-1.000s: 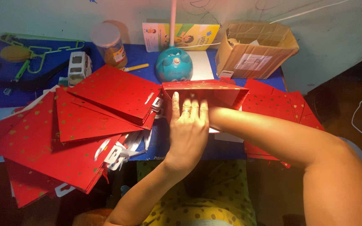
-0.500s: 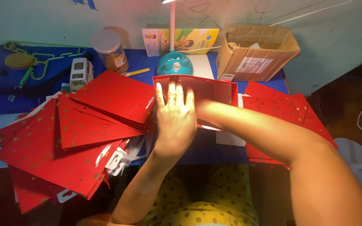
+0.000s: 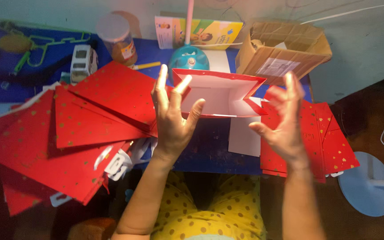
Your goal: The person assembles red Valentine's Day gift bags by inserting white ribbons through the handles and securing them with plastic clips. They handle multiple bags one at a time, folding and adjusting the ribbons before placing the finished bags into a stack.
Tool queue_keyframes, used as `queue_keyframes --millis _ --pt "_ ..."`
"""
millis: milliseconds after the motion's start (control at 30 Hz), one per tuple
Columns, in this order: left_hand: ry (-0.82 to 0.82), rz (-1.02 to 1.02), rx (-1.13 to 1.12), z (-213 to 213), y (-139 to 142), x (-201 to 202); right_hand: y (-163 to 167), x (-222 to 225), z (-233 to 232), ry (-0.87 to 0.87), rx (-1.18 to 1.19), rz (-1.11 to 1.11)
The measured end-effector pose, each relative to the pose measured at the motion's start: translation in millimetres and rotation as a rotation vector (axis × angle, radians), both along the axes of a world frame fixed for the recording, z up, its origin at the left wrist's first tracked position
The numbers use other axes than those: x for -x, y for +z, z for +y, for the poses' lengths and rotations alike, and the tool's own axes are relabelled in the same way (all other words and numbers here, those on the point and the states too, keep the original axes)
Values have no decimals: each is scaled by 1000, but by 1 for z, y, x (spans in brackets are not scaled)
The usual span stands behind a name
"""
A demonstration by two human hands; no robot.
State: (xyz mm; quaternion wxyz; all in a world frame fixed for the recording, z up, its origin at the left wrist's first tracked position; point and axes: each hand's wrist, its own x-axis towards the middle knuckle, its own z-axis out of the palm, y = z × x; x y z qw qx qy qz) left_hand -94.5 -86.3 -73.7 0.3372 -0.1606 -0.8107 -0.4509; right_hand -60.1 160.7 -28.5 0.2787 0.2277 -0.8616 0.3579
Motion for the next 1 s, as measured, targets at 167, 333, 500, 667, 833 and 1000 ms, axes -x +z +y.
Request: queue_keyframes --millis 167,333,500,667,833,1000 --pt "-175 -25 -104 14 1 6 -62 34 17 162 481 -462" --pt "-591 -392 -486 -1 0 14 -74 40 32 214 488 -483" --pt "-623 -502 -450 2 -17 48 -84 65 23 264 587 -609" --pt "-462 -498 -177 10 -16 60 -79 81 -1 86 542 -772" --pt "-483 -684 -455 11 -11 61 -82 81 1 104 645 -729" --pt "-574 -516 -385 -11 -27 37 -100 67 34 270 544 -434"
